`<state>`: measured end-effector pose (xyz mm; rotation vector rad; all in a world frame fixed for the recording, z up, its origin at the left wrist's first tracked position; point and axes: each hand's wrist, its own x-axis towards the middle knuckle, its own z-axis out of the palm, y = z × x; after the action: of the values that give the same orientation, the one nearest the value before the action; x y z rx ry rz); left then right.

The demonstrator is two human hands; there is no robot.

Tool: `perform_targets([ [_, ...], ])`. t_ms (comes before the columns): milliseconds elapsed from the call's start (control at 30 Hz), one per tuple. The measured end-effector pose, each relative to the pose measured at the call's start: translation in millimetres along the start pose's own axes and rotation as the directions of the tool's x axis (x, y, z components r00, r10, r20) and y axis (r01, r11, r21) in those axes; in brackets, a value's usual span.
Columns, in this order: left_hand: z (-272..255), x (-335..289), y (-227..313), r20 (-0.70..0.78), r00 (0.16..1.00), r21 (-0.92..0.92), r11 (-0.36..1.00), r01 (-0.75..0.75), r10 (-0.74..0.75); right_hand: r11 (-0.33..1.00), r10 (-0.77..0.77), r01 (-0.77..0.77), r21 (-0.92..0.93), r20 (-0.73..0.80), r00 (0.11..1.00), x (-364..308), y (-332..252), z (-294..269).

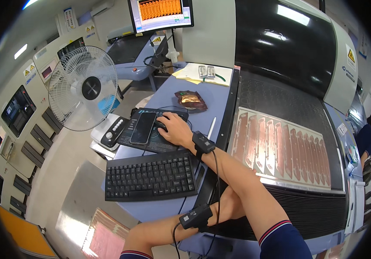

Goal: Inspecting and handling printed circuit board panels using an automated inspection machine and manual review.

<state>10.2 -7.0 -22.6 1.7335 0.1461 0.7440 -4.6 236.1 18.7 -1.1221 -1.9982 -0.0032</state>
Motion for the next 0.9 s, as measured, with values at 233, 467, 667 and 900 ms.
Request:
perform_targets([
  [233, -14, 1, 19, 0.159, 0.971, 0.828, 0.512, -0.229, 0.178, 1.0, -0.015, 0.015, 0.002, 0.016, 1.0, 3, -2, 4],
  [467, -27, -13, 61, 0.179, 0.975, 0.739, 0.635, -0.223, 0.133, 0.995, -0.098, 0.098, -0.007, -0.105, 0.99, 5, -1, 3],
  [667, -29, -88, 143, 0.182, 0.979, 0.846, 0.523, -0.107, -0.094, 0.996, -0.091, 0.09, -0.017, -0.106, 0.99, 4, 0, 6],
  [900, -38, -202, 142, -0.127, 0.953, 0.847, 0.47, 0.249, -0.277, 0.999, -0.031, 0.03, -0.01, -0.068, 0.997, -2, 8, 14],
])
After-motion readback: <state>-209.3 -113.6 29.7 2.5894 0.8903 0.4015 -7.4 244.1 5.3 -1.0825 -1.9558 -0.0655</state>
